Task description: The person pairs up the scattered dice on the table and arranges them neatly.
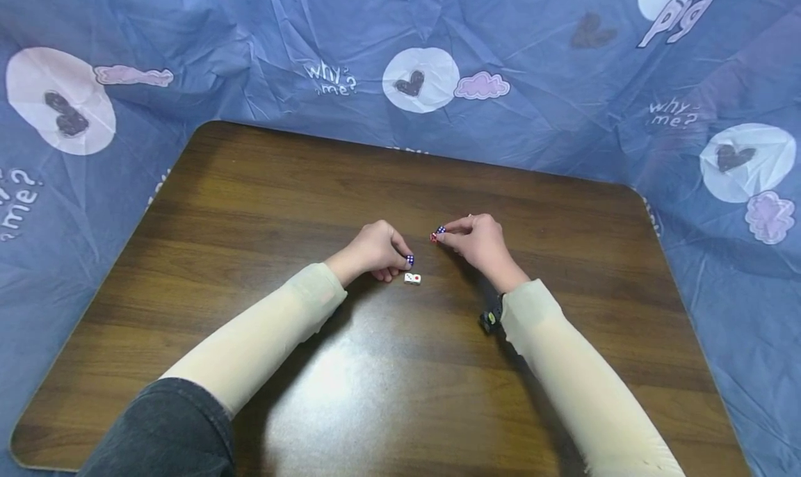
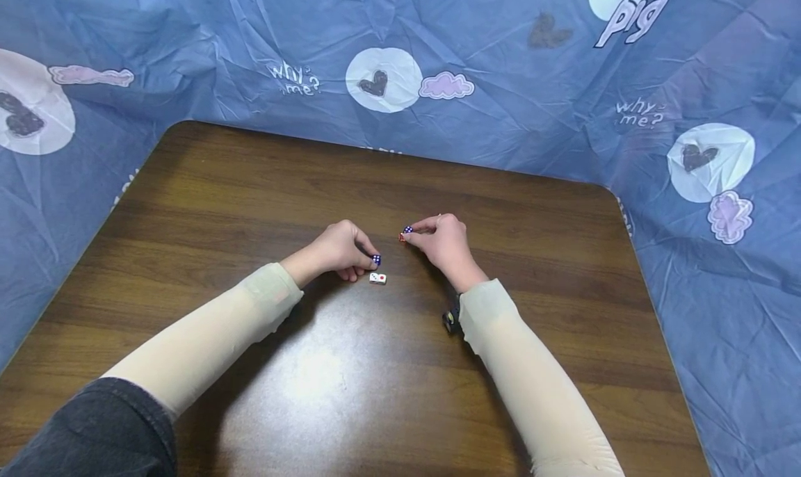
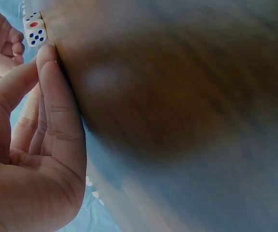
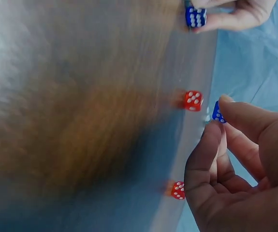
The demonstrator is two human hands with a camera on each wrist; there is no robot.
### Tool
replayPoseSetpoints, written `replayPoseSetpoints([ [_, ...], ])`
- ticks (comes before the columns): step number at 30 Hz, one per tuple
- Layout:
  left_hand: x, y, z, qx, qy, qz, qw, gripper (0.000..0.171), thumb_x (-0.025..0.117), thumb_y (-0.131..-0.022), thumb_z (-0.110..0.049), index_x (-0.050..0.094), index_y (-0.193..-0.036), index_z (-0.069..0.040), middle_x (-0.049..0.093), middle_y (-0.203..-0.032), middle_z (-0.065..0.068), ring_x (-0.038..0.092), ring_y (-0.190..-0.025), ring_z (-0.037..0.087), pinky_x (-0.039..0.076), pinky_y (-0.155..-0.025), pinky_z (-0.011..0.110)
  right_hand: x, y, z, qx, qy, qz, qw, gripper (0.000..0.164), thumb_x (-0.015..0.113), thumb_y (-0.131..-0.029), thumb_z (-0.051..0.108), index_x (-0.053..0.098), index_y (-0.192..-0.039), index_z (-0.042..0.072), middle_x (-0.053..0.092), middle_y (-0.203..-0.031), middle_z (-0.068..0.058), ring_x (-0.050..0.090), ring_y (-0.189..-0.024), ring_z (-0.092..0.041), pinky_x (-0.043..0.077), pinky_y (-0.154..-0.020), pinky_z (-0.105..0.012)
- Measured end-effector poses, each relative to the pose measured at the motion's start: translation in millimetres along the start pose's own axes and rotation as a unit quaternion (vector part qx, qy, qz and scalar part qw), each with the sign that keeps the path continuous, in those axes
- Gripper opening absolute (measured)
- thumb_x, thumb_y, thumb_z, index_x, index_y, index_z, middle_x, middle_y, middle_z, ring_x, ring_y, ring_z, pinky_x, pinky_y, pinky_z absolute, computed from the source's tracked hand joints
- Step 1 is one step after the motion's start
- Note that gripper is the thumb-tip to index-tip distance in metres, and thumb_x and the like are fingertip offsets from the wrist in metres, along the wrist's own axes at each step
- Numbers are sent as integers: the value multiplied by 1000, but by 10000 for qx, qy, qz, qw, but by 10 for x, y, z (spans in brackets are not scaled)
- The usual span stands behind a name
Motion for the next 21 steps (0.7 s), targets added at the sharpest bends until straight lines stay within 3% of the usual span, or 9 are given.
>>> replayPoseSetpoints([
  [12, -4, 6, -3, 10, 17, 4, 10000, 7, 83, -85, -4, 80, -91, -5, 70, -67, 14, 68, -53, 22, 60, -49, 34, 209, 216, 153, -476, 267, 407, 9977, 20, 85, -86, 25, 82, -98, 10, 75, -83, 4, 65, -78, -13, 52, -69, -32],
  [21, 7, 0, -5, 27, 30, -34, 10000, 9, 83, -84, -3, 81, -91, -7, 70, -66, 13, 69, -53, 23, 60, -49, 33, 373, 246, 161, -691, 466, 895, 9925, 14, 85, -86, 24, 83, -93, 13, 71, -73, 9, 60, -69, -12, 48, -60, -30],
])
Point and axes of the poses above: each hand's wrist, its own y-axis away from the middle knuckle, its own x-axis out of the palm, z = x × y, the point moved 6 cm from there along -y, towards the middle knuckle
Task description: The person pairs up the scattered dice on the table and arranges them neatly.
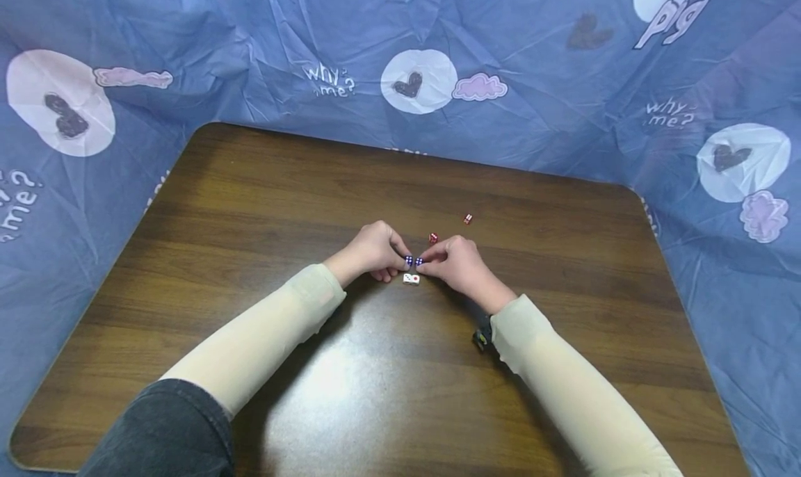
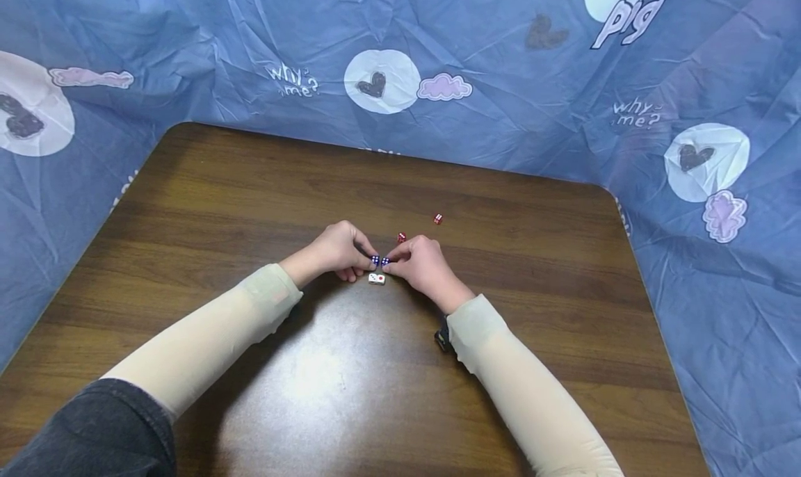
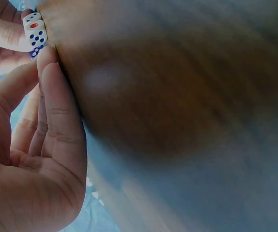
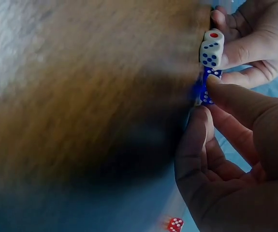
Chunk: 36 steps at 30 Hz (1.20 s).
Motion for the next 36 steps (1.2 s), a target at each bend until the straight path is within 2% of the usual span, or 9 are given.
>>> replayPoseSetpoints([
  [9, 13, -8, 2, 12, -50, 20, 10000, 10, 84, -83, -3, 81, -92, -7, 71, -67, 12, 69, -54, 23, 60, -49, 33, 15, -37, 44, -197, 109, 110, 9997, 12, 85, -85, 23, 83, -93, 14, 67, -68, 10, 57, -67, -13, 47, -60, -31],
  [20, 2, -2, -2, 12, -111, 68, 9999, 14, 85, -83, -5, 81, -96, -7, 71, -68, 13, 69, -55, 23, 60, -49, 33, 16, -44, 43, -129, 93, 224, 9996, 14, 85, -85, 22, 83, -97, 14, 67, -71, 7, 57, -67, -13, 47, -59, -31],
  [36, -5, -11, 31, -55, 140, 174, 9997, 16, 84, -83, 0, 80, -97, -5, 71, -69, 14, 69, -54, 21, 61, -51, 33, 16, -50, 33, -280, 93, 146, 9995, 14, 87, -84, 20, 83, -95, 14, 66, -68, 7, 57, -65, -12, 47, -57, -30],
])
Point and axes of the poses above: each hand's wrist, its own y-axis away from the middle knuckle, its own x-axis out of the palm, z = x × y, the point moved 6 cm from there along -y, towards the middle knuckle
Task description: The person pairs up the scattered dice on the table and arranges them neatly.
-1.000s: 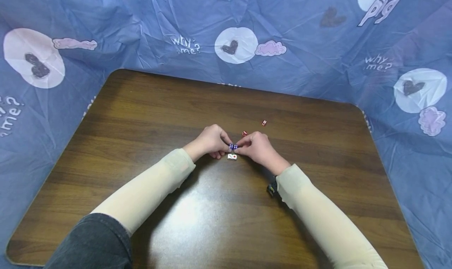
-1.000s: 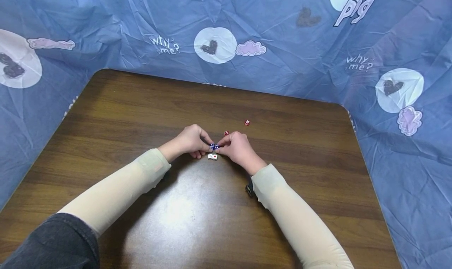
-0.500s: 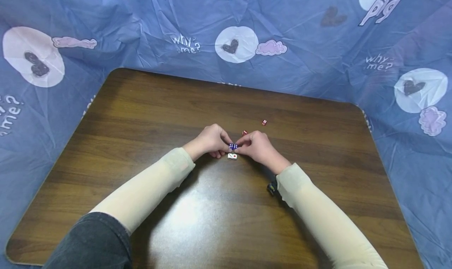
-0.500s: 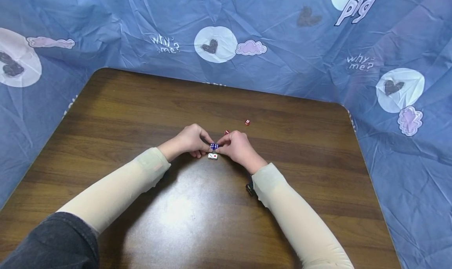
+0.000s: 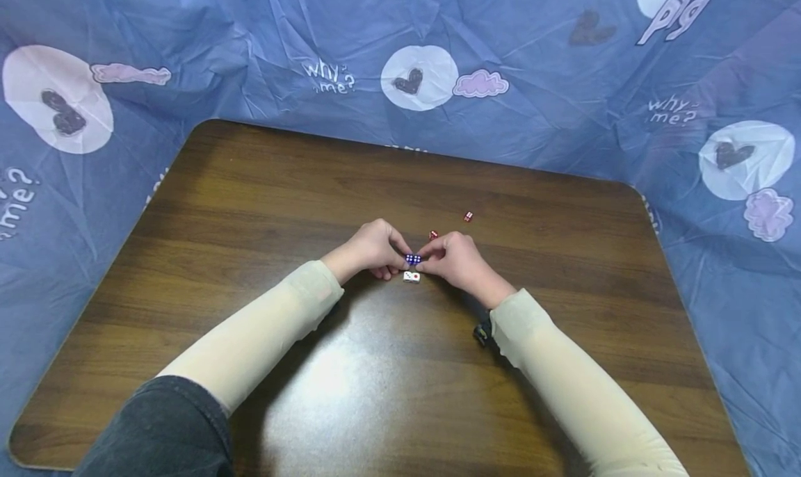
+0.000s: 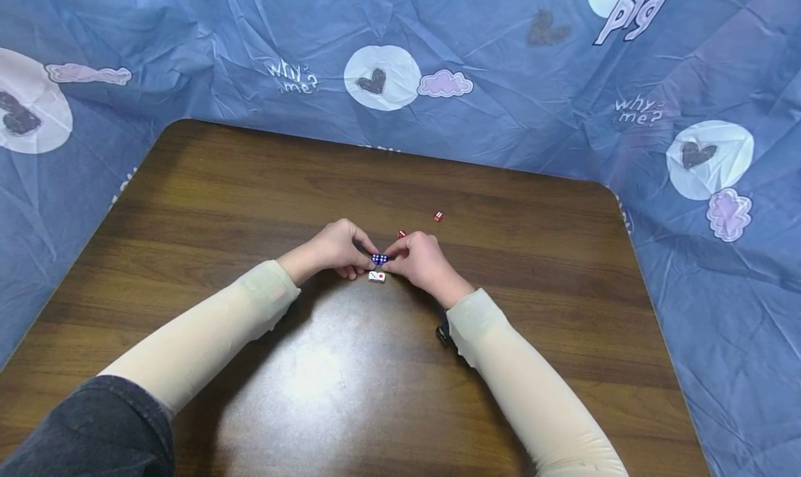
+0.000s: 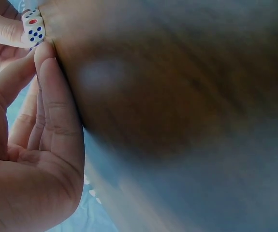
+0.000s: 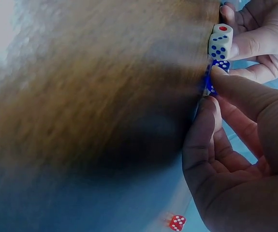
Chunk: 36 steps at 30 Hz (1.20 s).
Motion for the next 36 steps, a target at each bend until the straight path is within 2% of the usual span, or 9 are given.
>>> replayPoseSetpoints([
  [7, -11, -2, 11, 27, 160, 176, 9997, 16, 82, -85, 0, 78, -100, -2, 72, -72, 16, 68, -54, 21, 61, -53, 33, 8, -3, -16, 9, -12, 16, 10000, 15, 87, -83, 21, 82, -96, 13, 66, -68, 7, 57, -65, -13, 47, -57, -30],
  [14, -82, -22, 2, 5, 590, 767, 9953, 32, 79, -86, 0, 71, -117, 4, 71, -78, 19, 67, -54, 20, 62, -55, 33, 9, 3, -15, 94, -94, 52, 9999, 15, 87, -83, 19, 82, -96, 12, 67, -66, 7, 57, -62, -12, 46, -56, -29],
  [16, -141, -32, -16, 59, 639, 740, 9952, 34, 77, -89, -1, 69, -121, 4, 71, -79, 20, 66, -54, 21, 62, -55, 33, 9, 4, -16, 116, -125, 60, 9998, 16, 87, -84, 18, 82, -97, 11, 67, -66, 7, 57, -61, -11, 45, -55, -29],
  [22, -281, -136, -100, 389, 508, 246, 9976, 30, 74, -93, -6, 69, -121, 3, 71, -84, 22, 68, -59, 25, 63, -59, 37, 11, 14, -29, 195, -197, 68, 9996, 17, 87, -83, 18, 82, -98, 11, 67, -67, 7, 58, -61, -10, 46, -55, -27],
  [26, -260, -218, -187, 515, 412, 135, 9977, 31, 74, -93, -7, 69, -122, 2, 72, -86, 21, 70, -64, 30, 63, -62, 39, 4, 17, -33, 171, -200, 52, 9996, 18, 87, -83, 18, 82, -98, 11, 68, -68, 7, 59, -62, -10, 47, -56, -27],
  [30, -207, -302, -287, 556, 167, 200, 9981, 33, 74, -94, -7, 68, -125, 2, 73, -88, 20, 71, -67, 34, 63, -64, 41, 0, 15, -38, 171, -216, 63, 9996, 18, 87, -83, 18, 81, -99, 10, 68, -68, 6, 59, -62, -11, 47, -56, -28],
  [36, -165, -498, -343, 586, -60, 240, 9980, 34, 77, -91, -8, 69, -123, 0, 74, -83, 16, 69, -60, 27, 62, -57, 36, 5, 19, -37, 169, -221, 127, 9995, 18, 87, -84, 18, 81, -99, 11, 67, -69, 5, 58, -63, -13, 47, -57, -29],
])
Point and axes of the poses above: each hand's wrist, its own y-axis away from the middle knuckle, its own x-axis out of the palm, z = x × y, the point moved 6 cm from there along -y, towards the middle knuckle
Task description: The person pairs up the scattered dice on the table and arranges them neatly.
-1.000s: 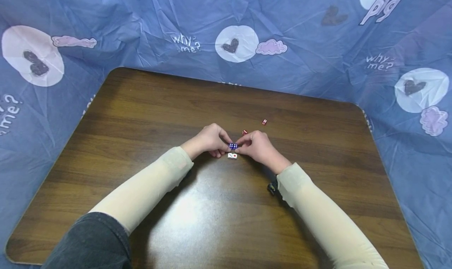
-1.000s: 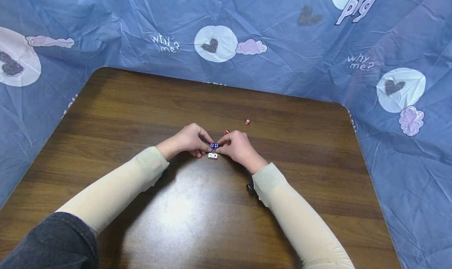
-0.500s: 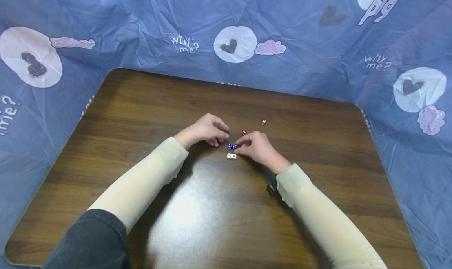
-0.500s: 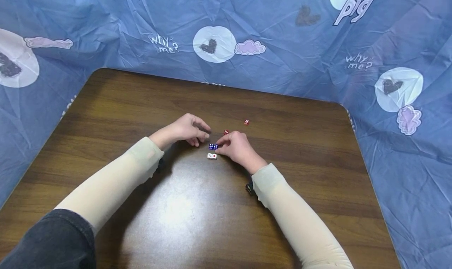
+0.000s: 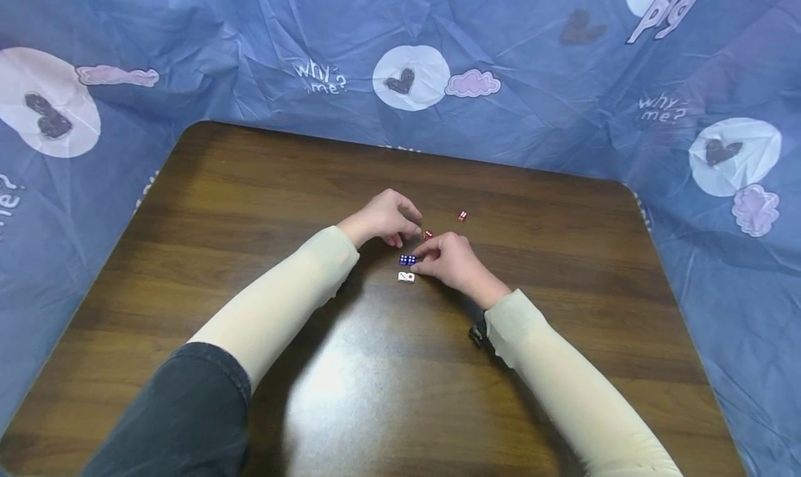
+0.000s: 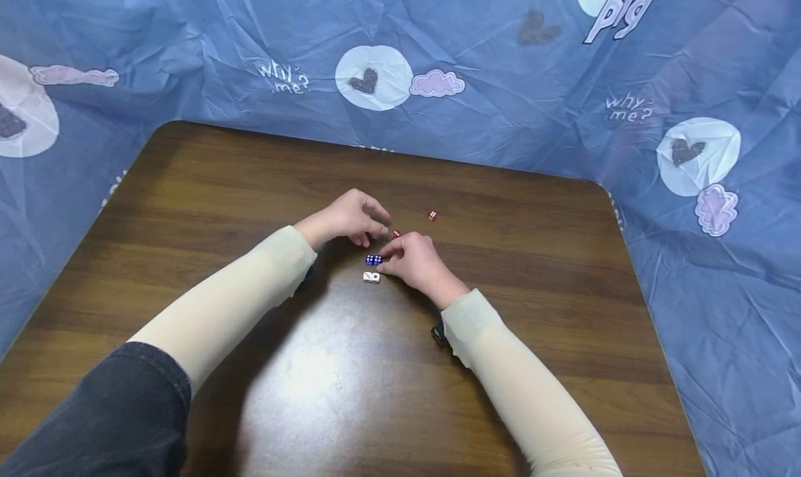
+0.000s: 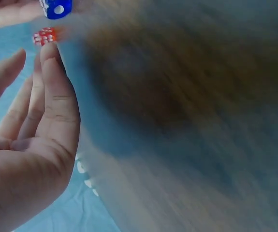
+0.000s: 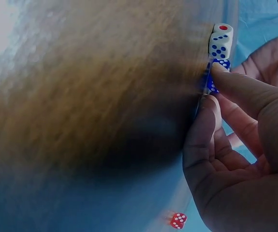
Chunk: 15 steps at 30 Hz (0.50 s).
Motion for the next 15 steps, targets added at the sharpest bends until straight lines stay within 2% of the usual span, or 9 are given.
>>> replayPoseSetpoints([
  [7, 49, -100, 28, -10, -336, 265, 9991, 33, 81, -88, -11, 74, -119, -4, 74, -81, 12, 66, -55, 21, 58, -49, 30, 11, -7, 35, -87, 34, -26, 10000, 16, 87, -84, 19, 82, -97, 12, 68, -68, 7, 60, -64, -10, 48, -57, -28],
  [15, 127, -128, 30, -114, 65, 307, 9994, 29, 80, -89, -10, 75, -117, -3, 74, -79, 16, 65, -53, 19, 60, -51, 31, -1, -16, 12, -170, 144, -167, 9996, 15, 88, -82, 19, 82, -93, 12, 68, -71, 8, 60, -67, -10, 50, -60, -28],
])
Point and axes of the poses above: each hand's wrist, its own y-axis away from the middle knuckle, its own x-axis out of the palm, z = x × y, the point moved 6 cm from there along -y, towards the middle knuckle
